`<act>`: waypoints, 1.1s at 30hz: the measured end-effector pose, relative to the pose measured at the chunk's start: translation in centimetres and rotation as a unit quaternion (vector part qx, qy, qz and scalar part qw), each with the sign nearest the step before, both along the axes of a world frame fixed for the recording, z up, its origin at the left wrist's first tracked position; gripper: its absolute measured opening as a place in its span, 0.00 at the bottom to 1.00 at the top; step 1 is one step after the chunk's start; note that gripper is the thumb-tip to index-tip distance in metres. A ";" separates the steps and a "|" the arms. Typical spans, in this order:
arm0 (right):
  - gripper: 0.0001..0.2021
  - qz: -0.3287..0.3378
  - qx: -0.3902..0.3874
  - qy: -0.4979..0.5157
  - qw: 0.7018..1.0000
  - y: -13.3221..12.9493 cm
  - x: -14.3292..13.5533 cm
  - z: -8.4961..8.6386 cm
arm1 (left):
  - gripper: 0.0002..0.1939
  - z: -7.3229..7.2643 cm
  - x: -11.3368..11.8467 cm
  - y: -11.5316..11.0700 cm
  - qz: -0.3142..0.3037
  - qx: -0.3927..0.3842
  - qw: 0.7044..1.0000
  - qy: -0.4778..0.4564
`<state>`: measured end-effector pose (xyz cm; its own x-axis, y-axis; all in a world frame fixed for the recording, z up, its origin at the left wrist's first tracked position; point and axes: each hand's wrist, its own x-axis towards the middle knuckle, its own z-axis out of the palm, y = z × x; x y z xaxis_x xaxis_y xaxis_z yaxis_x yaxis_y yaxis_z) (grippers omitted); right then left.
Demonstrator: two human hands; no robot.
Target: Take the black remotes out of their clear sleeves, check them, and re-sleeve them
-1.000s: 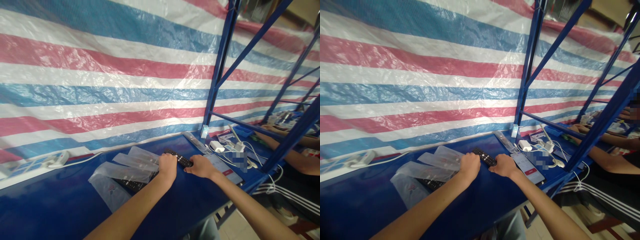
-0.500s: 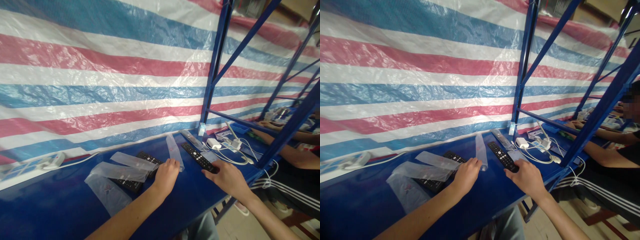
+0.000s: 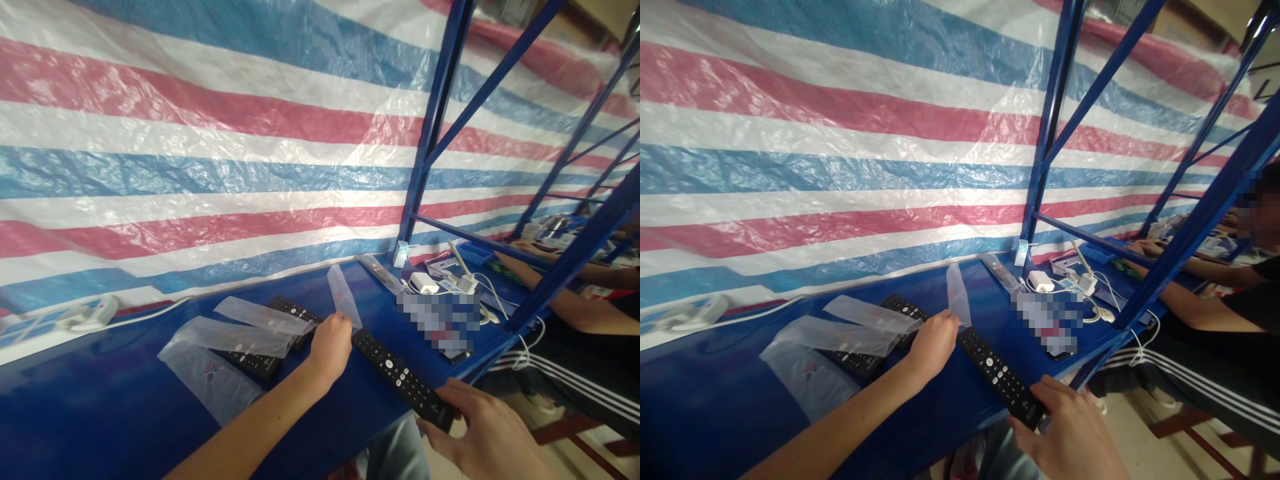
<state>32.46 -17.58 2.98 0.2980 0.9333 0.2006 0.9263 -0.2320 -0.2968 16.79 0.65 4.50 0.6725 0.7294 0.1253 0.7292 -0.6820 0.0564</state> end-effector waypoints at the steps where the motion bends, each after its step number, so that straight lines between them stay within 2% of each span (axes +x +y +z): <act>1: 0.10 0.000 -0.001 -0.003 1.000 0.0 -0.1 0.0 | 0.16 0.1 0.0 -0.1 0.001 0.000 1.000 0.000; 5: 0.10 0.008 -0.004 -0.005 1.000 0.4 -0.5 -0.2 | 0.15 0.3 -0.1 -0.4 -0.007 -0.006 1.000 0.000; 11: 0.10 -0.002 0.018 -0.027 0.999 0.8 -0.9 -1.5 | 0.15 0.0 0.1 -1.1 -0.028 -0.009 1.000 -0.002; 18: 0.08 0.055 0.055 -0.053 0.996 0.2 -0.4 -1.9 | 0.15 -0.1 0.2 -0.5 -0.029 -0.019 0.999 0.012; 28: 0.08 0.023 0.089 -0.082 0.992 0.3 -0.7 -2.3 | 0.16 -0.5 0.2 -1.1 -0.095 -0.003 0.995 0.025; 33: 0.09 0.010 0.097 -0.102 0.990 0.4 -0.9 -2.8 | 0.15 -0.5 0.2 -1.0 -0.090 -0.009 0.996 0.023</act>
<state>31.51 -17.14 0.18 0.2150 0.8762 0.4313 0.9754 -0.1706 -0.1396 17.01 -0.32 4.05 0.7979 0.5976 0.0788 0.5965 -0.8017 0.0385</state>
